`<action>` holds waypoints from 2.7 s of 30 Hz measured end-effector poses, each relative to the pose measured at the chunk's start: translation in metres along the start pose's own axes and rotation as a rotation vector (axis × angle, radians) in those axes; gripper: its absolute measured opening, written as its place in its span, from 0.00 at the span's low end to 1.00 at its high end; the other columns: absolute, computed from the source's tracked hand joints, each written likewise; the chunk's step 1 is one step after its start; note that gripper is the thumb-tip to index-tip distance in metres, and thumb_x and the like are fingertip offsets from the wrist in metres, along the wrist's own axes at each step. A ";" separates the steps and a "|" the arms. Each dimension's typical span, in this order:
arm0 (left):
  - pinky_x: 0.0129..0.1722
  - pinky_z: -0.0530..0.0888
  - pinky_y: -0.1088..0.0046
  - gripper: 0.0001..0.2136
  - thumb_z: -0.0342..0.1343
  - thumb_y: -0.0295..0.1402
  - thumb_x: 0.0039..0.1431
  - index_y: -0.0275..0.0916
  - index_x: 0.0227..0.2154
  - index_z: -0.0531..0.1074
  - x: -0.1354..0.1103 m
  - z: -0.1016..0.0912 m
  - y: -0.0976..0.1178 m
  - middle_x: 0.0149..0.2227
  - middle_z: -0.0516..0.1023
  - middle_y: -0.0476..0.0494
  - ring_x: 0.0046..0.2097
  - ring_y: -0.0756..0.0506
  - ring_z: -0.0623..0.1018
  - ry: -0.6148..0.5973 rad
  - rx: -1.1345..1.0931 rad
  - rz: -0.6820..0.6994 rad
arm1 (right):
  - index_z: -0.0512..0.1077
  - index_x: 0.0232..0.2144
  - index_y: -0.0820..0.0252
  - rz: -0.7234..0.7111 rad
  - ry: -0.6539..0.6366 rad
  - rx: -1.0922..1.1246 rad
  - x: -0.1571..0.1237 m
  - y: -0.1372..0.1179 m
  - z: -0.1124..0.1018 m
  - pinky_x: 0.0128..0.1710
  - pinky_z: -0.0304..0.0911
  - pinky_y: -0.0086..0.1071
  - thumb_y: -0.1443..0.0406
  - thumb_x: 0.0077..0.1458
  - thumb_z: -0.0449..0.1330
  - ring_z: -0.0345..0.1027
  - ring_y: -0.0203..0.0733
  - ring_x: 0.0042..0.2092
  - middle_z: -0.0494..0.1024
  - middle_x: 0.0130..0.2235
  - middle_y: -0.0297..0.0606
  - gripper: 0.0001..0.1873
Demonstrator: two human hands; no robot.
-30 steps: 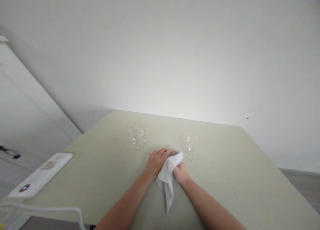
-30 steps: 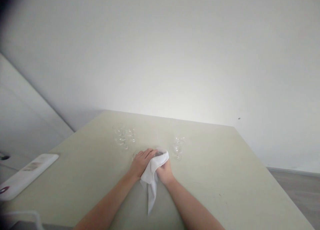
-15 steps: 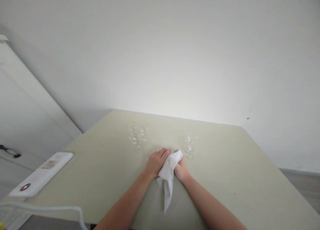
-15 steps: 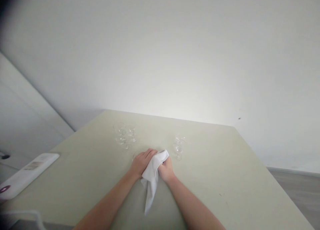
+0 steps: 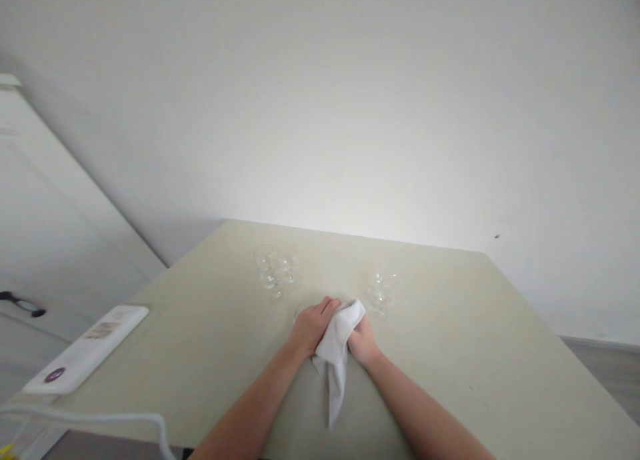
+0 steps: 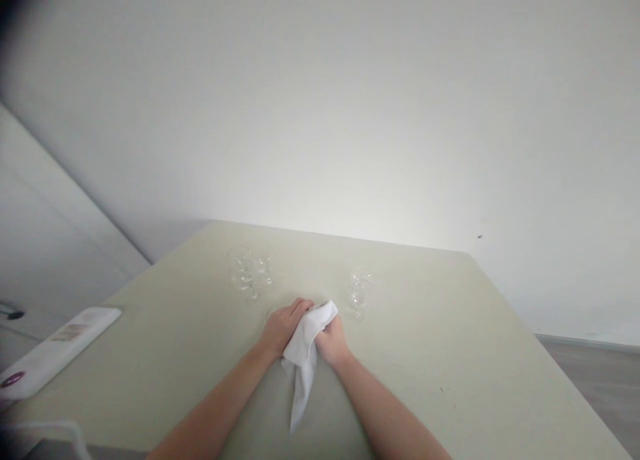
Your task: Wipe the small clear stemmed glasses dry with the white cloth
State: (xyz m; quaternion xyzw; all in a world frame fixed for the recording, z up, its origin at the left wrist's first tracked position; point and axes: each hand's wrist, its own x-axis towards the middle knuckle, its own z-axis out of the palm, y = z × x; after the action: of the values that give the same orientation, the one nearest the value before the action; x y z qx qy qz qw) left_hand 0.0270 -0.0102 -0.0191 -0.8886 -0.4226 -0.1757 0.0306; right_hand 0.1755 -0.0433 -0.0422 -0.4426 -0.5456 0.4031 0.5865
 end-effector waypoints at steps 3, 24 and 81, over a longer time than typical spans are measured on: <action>0.34 0.72 0.76 0.14 0.51 0.26 0.61 0.42 0.49 0.62 0.000 0.001 0.000 0.45 0.75 0.46 0.36 0.49 0.78 0.000 -0.016 -0.008 | 0.71 0.32 0.59 -0.002 0.003 0.001 0.000 0.000 0.000 0.38 0.68 0.34 0.68 0.44 0.60 0.69 0.42 0.35 0.77 0.33 0.36 0.09; 0.38 0.71 0.75 0.15 0.47 0.28 0.64 0.45 0.52 0.60 0.003 -0.010 0.003 0.48 0.73 0.46 0.40 0.48 0.78 -0.178 -0.108 -0.098 | 0.71 0.33 0.60 0.033 -0.037 0.022 0.000 0.003 -0.001 0.40 0.67 0.33 0.69 0.44 0.60 0.69 0.42 0.37 0.77 0.35 0.36 0.10; 0.43 0.68 0.72 0.16 0.48 0.29 0.63 0.43 0.53 0.61 0.006 -0.021 0.011 0.48 0.76 0.44 0.46 0.44 0.77 -0.255 -0.180 -0.257 | 0.72 0.35 0.60 0.071 -0.099 0.014 0.000 -0.005 -0.001 0.42 0.66 0.34 0.67 0.45 0.60 0.69 0.42 0.37 0.78 0.35 0.36 0.10</action>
State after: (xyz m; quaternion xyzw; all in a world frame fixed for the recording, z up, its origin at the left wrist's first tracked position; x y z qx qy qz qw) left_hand 0.0325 -0.0168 0.0035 -0.8416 -0.5156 -0.1010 -0.1254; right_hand 0.1768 -0.0448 -0.0374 -0.4369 -0.5550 0.4490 0.5472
